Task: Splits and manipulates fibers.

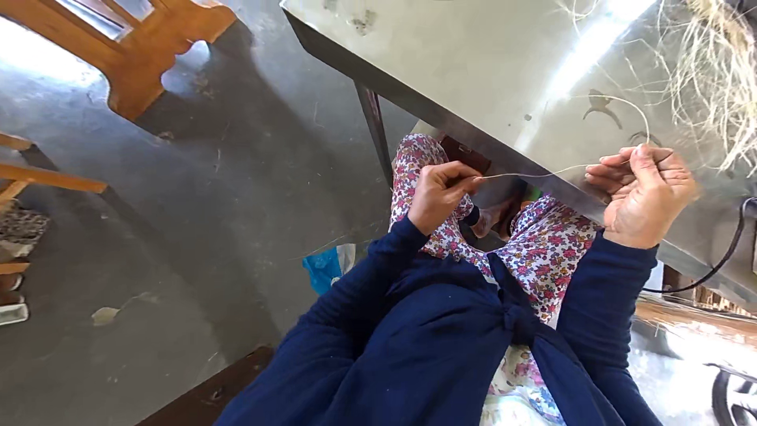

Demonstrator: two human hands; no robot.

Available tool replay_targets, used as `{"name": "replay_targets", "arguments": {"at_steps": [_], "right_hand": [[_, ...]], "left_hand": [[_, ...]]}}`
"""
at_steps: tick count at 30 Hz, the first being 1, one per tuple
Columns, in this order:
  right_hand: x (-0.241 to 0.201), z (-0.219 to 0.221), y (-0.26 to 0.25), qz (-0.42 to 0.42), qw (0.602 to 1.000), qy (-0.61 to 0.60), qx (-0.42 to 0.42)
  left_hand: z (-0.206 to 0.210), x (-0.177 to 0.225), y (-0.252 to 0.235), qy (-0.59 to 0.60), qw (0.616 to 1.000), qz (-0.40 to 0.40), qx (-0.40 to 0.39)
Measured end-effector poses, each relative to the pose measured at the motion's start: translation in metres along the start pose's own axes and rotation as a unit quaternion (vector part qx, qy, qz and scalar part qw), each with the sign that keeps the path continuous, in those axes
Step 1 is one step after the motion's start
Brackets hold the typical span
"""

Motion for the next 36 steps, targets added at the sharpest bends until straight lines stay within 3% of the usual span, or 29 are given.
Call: {"name": "replay_targets", "arguments": {"at_steps": [4,10,15,18,21,26,30,36], "right_hand": [[-0.020,-0.001,-0.028,0.038,0.999,-0.020,-0.019],[-0.074,0.001,-0.121,-0.059,0.998,-0.004,0.001],[-0.083,-0.014,-0.220,-0.126,0.990,0.000,0.060],[-0.081,-0.024,-0.250,-0.134,0.989,0.020,0.066],[-0.067,-0.018,-0.248,-0.087,0.995,0.006,0.045],[-0.023,0.014,-0.214,0.047,0.998,0.031,-0.026],[-0.004,0.031,-0.190,0.153,0.988,0.001,-0.031],[0.005,0.050,-0.169,0.214,0.973,0.011,-0.083]], "left_hand": [[-0.006,-0.006,0.002,0.024,0.999,0.004,0.026],[-0.018,-0.012,-0.008,0.028,0.997,-0.052,0.048],[-0.028,-0.016,-0.013,0.010,0.996,-0.055,0.065],[-0.034,-0.023,-0.010,-0.005,0.995,-0.072,0.068],[-0.050,-0.037,-0.006,-0.065,0.992,-0.080,0.070],[-0.099,-0.077,0.023,-0.161,0.965,-0.174,0.115],[-0.123,-0.089,0.049,-0.189,0.945,-0.225,0.140],[-0.132,-0.114,0.075,-0.217,0.919,-0.285,0.164]]}}
Point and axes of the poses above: each hand's wrist, its own y-axis away from the middle knuckle, its own z-axis out of the palm, x = y × z, the point moved 3 cm from there along -y, towards the middle knuckle, and after that the axes turned 1 degree about -y, right-handed, at the moved point
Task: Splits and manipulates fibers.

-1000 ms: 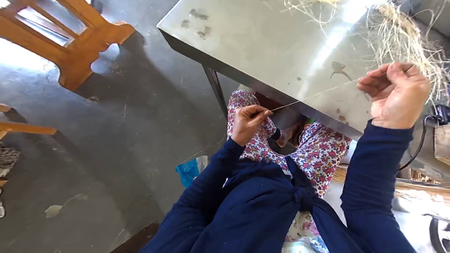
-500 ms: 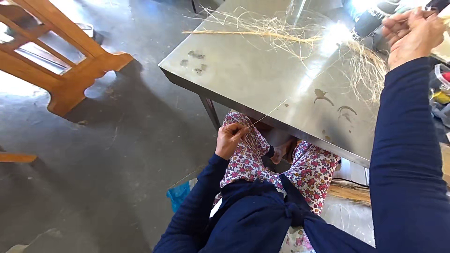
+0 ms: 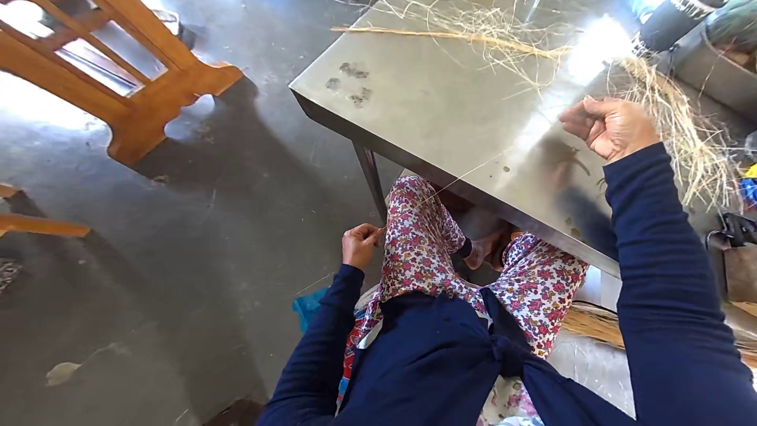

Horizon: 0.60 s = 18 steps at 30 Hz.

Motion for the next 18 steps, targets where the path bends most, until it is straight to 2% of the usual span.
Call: {"name": "replay_targets", "arguments": {"at_steps": [5,10,18], "right_hand": [[0.005,0.022,0.012,0.019,0.998,0.012,-0.060],[0.006,0.026,0.011,0.019,0.998,-0.015,-0.055],[0.007,0.005,-0.002,-0.050,0.998,-0.038,-0.025]], "left_hand": [[0.004,-0.026,0.006,-0.032,0.997,-0.063,-0.006],[-0.001,-0.044,0.008,-0.045,0.996,-0.077,-0.010],[-0.055,-0.089,0.029,-0.127,0.976,-0.179,-0.002]]}}
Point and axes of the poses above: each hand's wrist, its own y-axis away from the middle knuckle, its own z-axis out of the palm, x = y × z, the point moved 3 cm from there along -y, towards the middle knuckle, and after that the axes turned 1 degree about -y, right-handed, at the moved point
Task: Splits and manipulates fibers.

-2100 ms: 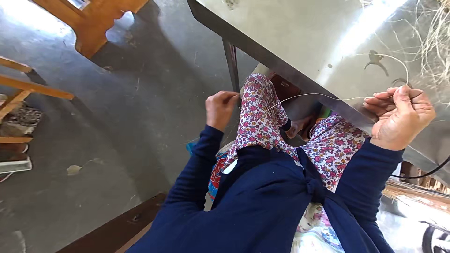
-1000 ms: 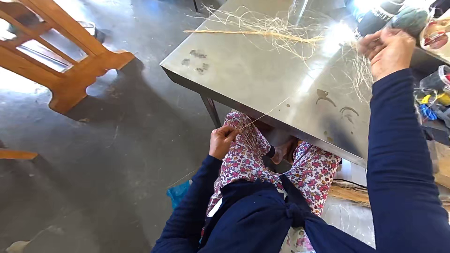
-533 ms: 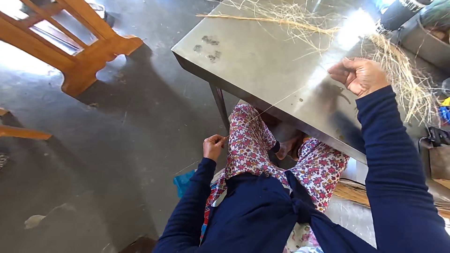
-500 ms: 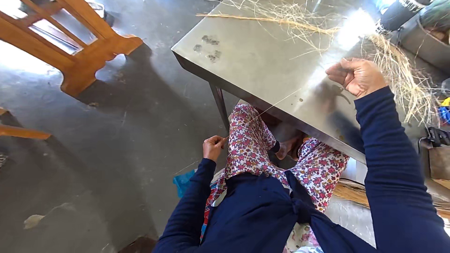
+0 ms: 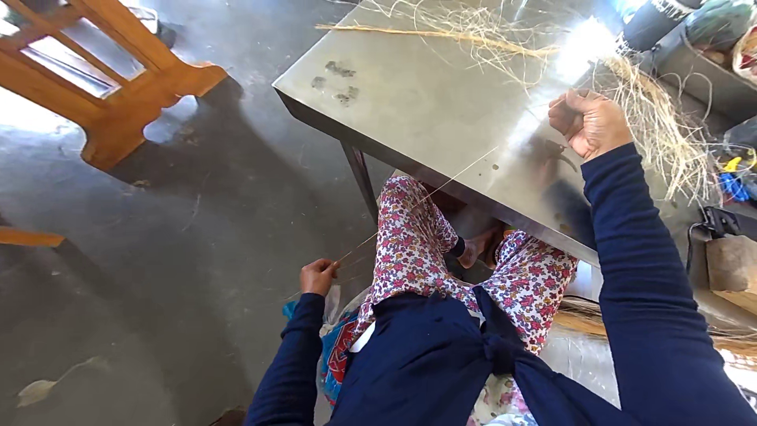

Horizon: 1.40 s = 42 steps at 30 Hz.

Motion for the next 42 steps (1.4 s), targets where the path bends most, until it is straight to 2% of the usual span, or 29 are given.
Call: {"name": "replay_targets", "arguments": {"at_steps": [3,6,12,15,18,26,28,30,32,33,35,38,40,42], "right_hand": [[0.003,0.006,0.000,-0.030,0.998,0.049,0.000],[0.010,0.019,0.003,-0.065,0.987,0.142,-0.035],[0.024,0.056,0.024,-0.192,0.911,0.339,-0.133],[0.030,0.073,0.035,-0.246,0.886,0.363,-0.152],[0.033,0.087,0.043,-0.257,0.877,0.369,-0.170],[0.041,0.123,0.069,-0.325,0.835,0.367,-0.250],[0.028,0.138,0.095,-0.293,0.828,0.414,-0.240],[0.000,0.156,0.133,-0.197,0.819,0.487,-0.231],[-0.002,0.161,0.130,-0.186,0.811,0.502,-0.234],[0.006,0.156,0.112,-0.215,0.808,0.494,-0.238],[0.033,0.136,0.056,-0.326,0.803,0.448,-0.220],[0.023,0.101,0.012,-0.298,0.771,0.537,-0.167],[0.017,0.060,-0.015,-0.292,0.752,0.577,-0.127],[0.028,0.002,-0.050,-0.369,0.721,0.571,-0.137]], "left_hand": [[-0.012,-0.018,0.005,-0.012,0.999,-0.028,0.011],[-0.024,-0.034,0.009,-0.027,0.997,-0.061,0.025],[-0.043,-0.088,0.019,-0.048,0.988,-0.142,0.039],[-0.050,-0.107,0.024,-0.054,0.982,-0.177,0.050],[-0.062,-0.123,0.029,-0.040,0.977,-0.197,0.071],[-0.119,-0.168,0.056,-0.065,0.963,-0.233,0.121],[-0.128,-0.174,0.063,-0.064,0.960,-0.244,0.121],[-0.134,-0.177,0.068,-0.054,0.960,-0.247,0.121],[-0.135,-0.173,0.070,-0.033,0.964,-0.237,0.118],[-0.134,-0.166,0.069,-0.022,0.968,-0.224,0.113],[-0.131,-0.142,0.065,-0.007,0.976,-0.194,0.098],[-0.131,-0.097,0.053,-0.009,0.986,-0.151,0.069],[-0.135,-0.076,0.042,-0.007,0.991,-0.121,0.058],[-0.143,-0.068,0.030,-0.003,0.992,-0.111,0.051]]}}
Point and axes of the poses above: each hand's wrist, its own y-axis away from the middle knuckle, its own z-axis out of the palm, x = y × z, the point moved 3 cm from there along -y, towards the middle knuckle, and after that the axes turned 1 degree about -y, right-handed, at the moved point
